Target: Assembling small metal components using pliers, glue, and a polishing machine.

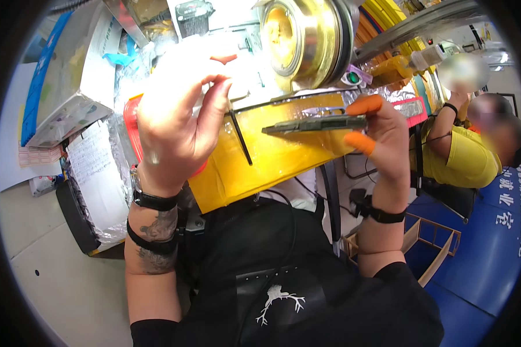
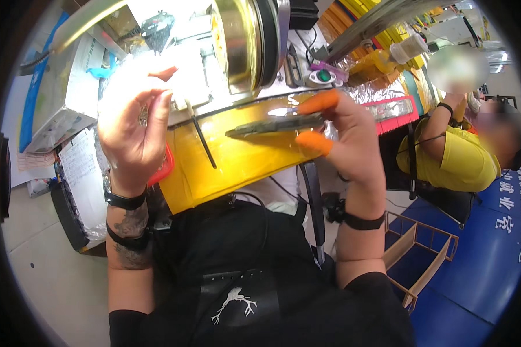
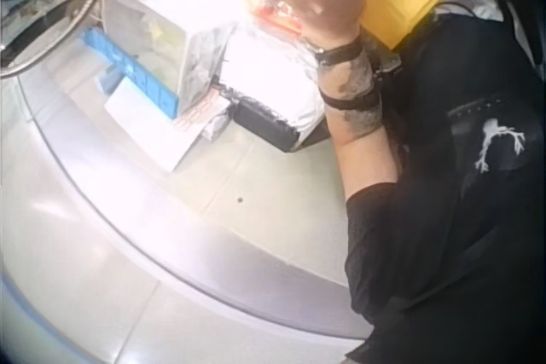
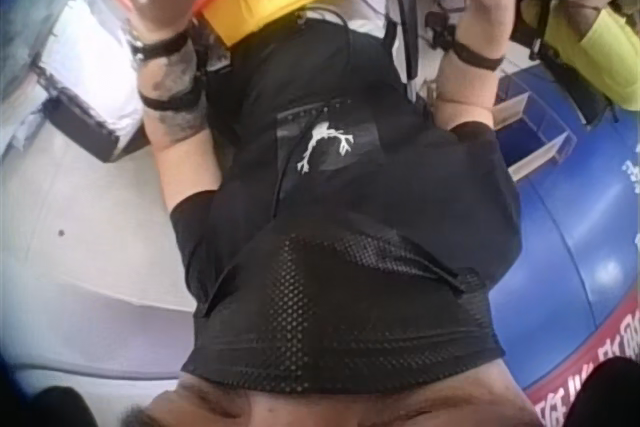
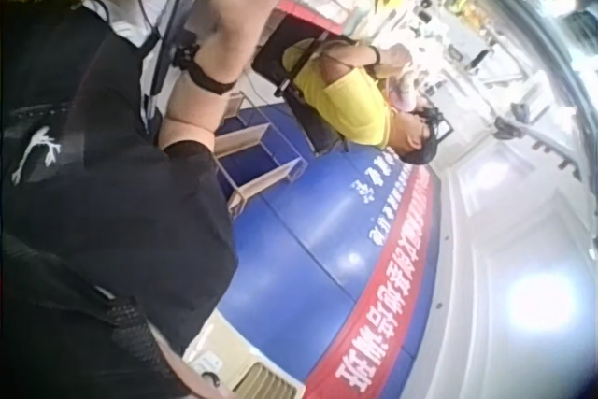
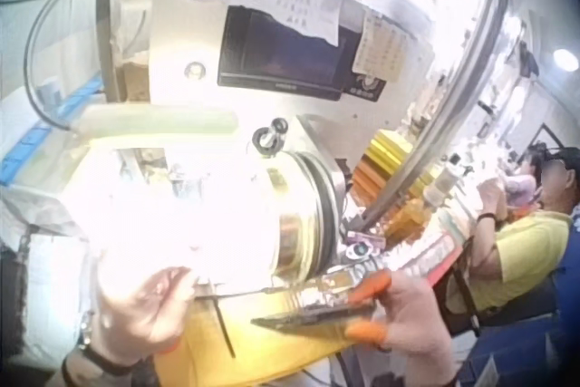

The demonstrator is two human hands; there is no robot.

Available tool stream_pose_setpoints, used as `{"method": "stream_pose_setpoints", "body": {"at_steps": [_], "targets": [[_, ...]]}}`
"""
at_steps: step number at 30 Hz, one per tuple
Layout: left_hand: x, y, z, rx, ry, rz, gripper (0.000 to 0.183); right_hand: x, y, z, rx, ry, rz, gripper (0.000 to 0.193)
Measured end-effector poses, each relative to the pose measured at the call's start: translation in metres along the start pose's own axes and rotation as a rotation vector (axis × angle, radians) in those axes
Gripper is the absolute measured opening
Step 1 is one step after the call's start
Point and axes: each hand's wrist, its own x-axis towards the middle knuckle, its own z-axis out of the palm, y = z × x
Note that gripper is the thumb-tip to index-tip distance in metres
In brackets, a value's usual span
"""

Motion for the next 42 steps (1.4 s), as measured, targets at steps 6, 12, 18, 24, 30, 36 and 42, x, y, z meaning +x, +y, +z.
{"method": "stream_pose_setpoints", "body": {"at_steps": [6, 12, 18, 24, 30, 36, 42], "targets": [[0.003, 0.001, -0.002, 0.044, -0.041, 0.024, 0.011, 0.028, -0.008, 0.038, -0.274, -0.279, -0.128, 0.027], [0.006, 0.0, 0.002, 0.018, 0.004, 0.016, 0.01, 0.023, -0.032, 0.02, -0.101, -0.146, -0.271, 0.027], [0.004, -0.002, 0.005, -0.008, 0.044, -0.016, 0.011, 0.022, -0.033, 0.049, 0.009, 0.252, -0.536, 0.049], [0.005, 0.002, 0.005, 0.035, -0.011, 0.0, 0.013, 0.036, -0.038, 0.06, -0.338, 0.132, -0.643, 0.035], [0.006, 0.002, 0.002, 0.048, -0.039, 0.005, 0.011, 0.039, -0.049, 0.072, -0.436, 0.169, -0.642, 0.022], [0.003, -0.002, 0.005, 0.001, 0.036, -0.037, 0.016, 0.04, -0.051, 0.071, -0.464, 0.151, -0.633, 0.021], [0.002, -0.004, 0.007, 0.018, 0.023, -0.007, 0.016, 0.039, -0.054, 0.07, -0.459, 0.148, -0.662, 0.018]]}}
